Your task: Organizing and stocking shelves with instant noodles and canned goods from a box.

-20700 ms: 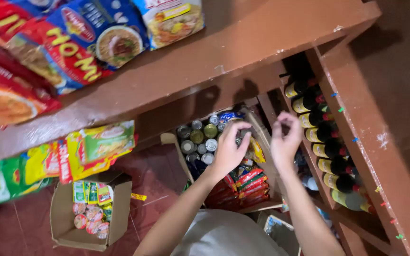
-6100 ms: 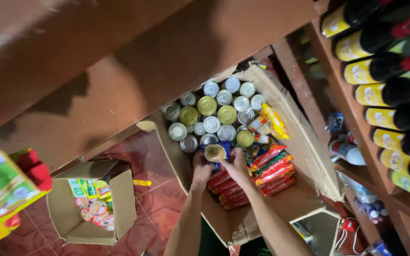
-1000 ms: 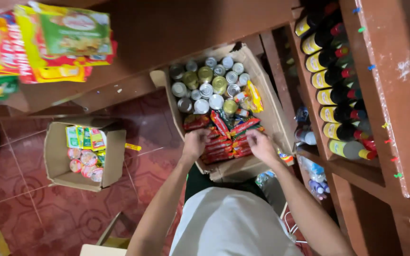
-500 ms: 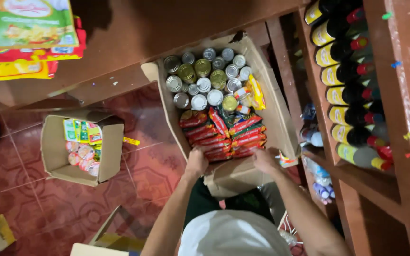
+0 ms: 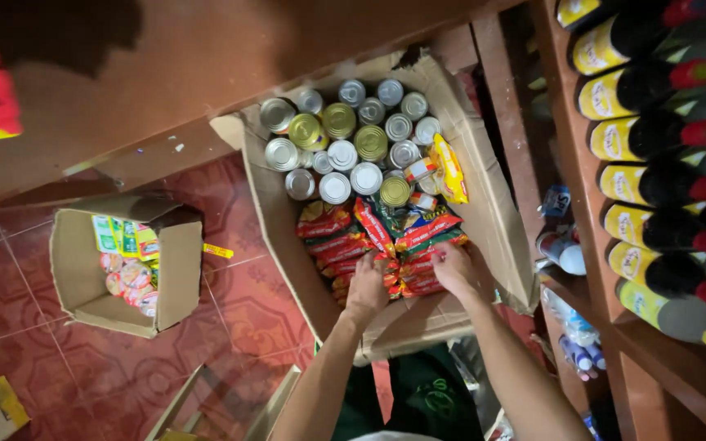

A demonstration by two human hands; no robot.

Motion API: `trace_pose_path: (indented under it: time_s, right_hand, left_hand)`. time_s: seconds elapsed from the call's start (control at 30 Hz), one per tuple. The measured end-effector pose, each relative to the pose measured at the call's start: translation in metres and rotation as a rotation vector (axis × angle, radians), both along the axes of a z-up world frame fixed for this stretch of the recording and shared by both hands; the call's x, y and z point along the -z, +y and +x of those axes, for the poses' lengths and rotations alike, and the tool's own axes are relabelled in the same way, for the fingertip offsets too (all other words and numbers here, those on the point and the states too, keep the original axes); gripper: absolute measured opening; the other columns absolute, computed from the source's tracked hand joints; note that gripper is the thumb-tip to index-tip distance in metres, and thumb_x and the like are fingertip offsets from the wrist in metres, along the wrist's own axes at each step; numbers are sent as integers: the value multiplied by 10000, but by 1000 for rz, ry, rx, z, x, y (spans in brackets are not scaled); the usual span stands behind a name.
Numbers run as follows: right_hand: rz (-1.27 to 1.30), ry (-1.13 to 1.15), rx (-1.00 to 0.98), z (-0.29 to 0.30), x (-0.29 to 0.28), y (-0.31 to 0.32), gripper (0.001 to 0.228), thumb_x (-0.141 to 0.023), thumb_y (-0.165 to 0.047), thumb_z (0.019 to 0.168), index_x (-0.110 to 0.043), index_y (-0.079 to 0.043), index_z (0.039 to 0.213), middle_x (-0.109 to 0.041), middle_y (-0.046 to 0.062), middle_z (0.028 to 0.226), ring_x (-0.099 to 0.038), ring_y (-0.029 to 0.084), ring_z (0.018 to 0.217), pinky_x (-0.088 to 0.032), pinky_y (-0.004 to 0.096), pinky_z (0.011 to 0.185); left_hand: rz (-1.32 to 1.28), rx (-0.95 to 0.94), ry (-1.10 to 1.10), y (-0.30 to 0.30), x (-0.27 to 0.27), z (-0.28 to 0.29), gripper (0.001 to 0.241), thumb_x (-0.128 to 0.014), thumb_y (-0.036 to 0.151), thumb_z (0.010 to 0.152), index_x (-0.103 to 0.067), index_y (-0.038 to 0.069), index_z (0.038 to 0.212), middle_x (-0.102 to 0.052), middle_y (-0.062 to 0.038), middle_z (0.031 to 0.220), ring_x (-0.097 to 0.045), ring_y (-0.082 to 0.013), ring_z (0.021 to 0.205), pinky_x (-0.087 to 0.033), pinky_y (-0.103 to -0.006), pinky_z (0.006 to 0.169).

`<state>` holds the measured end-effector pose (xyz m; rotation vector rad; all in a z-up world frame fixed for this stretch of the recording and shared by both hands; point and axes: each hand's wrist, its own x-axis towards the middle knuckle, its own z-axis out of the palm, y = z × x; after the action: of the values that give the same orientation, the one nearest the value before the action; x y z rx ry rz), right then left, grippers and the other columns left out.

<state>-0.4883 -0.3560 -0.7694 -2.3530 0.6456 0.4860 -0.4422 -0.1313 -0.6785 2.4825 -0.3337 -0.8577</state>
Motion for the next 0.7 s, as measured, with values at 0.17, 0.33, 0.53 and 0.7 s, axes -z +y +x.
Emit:
trace_pose_path:
  time_s: [0.17,0.33,0.53,0.7]
  right_hand:
    - [82,-48,229,12,47,4,302,-709,-325,888,-758,-97,1080,-754,159,964,-733,338,913,-575,446,839]
    - [106,143,276,45,36,0,392,-734,-437,911,-786,-49,932,-753,157,839,-729,327,830,-569,452,801]
    - [316,459,501,77,7,4,681,-654,-613,914,-730,61,855,-748,156,733,-721,261,595,-648,479,721]
    - [-94,280,185,24,125,5,479,-569,-502,944,-739,-55,916,-703,172,876,-652,330,749,-550,483,733]
  left_hand:
    - [158,186,81,-32,22,10,769,-645,24,821,-384,149,1534,-234,-111,1671,-220,-354,1531,-364,-592,1116]
    - [217,271,114,-61,36,29,941,-658,50,815,-170,104,1618,-169,-76,1698,-126,-297,1569,-168,-630,1215]
    - [392,457,146,-74,46,41,1024,-671,17,800,-61,80,1620,-108,-39,1706,-7,-298,1567,-46,-713,1178]
    - [325,491,175,-67,36,36,1046,-710,101,812,-62,64,1632,-209,-45,1690,-51,-271,1591,-72,-727,1201]
